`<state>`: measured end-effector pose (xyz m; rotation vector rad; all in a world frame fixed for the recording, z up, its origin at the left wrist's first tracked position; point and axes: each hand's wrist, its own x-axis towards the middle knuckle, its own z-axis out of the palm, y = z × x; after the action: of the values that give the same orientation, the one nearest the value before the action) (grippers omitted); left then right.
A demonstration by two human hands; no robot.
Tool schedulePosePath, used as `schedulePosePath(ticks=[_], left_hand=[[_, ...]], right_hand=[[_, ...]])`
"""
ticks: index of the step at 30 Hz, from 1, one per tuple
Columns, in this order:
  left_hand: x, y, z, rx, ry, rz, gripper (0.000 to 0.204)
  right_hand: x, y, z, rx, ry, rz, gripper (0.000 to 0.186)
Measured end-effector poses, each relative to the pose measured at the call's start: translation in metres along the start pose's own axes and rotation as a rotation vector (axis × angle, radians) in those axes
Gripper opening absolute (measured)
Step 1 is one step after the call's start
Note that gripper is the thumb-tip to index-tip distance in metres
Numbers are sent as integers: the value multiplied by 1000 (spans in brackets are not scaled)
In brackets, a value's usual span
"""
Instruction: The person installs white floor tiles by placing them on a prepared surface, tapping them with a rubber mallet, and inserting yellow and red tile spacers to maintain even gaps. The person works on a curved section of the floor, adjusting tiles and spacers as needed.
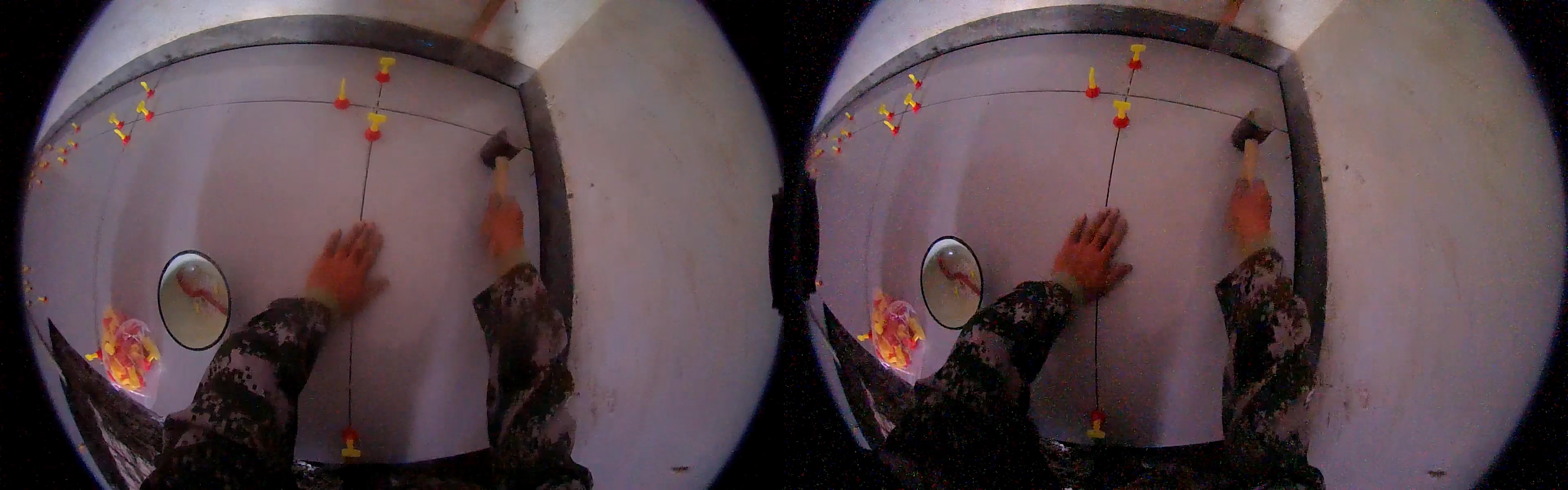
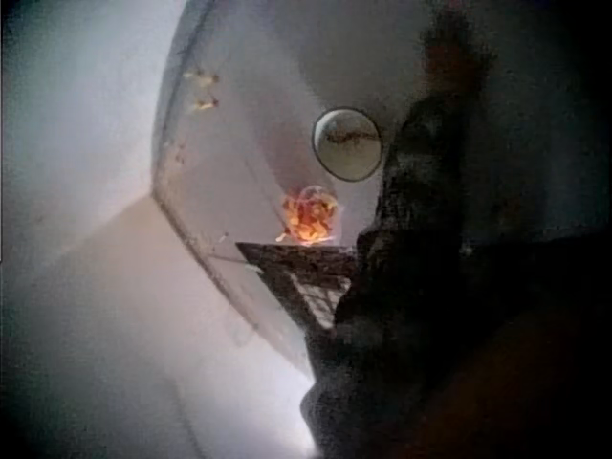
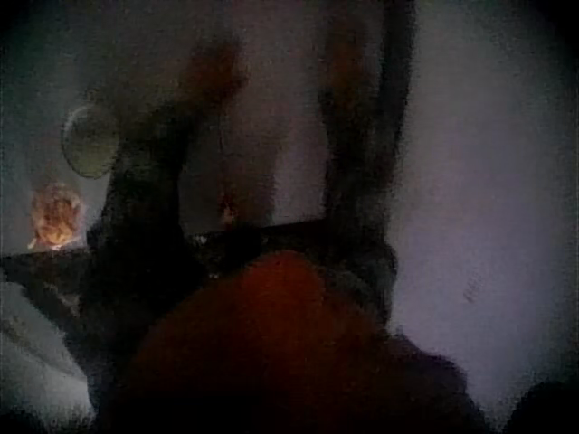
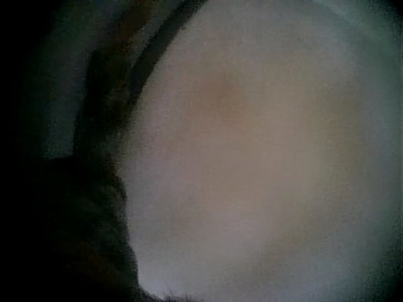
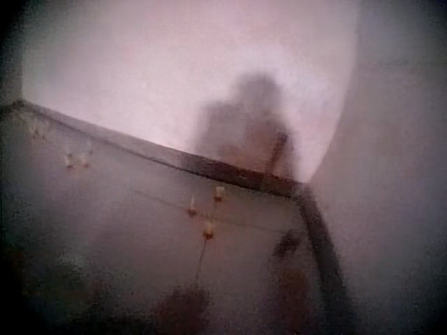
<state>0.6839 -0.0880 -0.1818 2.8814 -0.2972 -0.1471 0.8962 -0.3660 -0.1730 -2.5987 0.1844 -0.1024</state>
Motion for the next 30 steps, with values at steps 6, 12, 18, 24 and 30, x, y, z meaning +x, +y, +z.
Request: schedulePosePath(ticks=[6,12,18,24,30], left_hand=[[6,1,-6,14,-2,34,81],[4,0,-15,-32,-88,-27,81],[11,-1,-14,-52,-77,-8,83],[11,0,-15,-61,-148,-11,82],[18,-5,-13,-126,-224,-22,82]], right_hand=[[109,-9,17,-173,-3,-136,42],[120,-9,51,13,-30,36,45],[16,43,24,-23,-129,-50,37],[-102,40,-29,-31,-189,191,34],[-100,30,-25,-47,-106,152,39]])
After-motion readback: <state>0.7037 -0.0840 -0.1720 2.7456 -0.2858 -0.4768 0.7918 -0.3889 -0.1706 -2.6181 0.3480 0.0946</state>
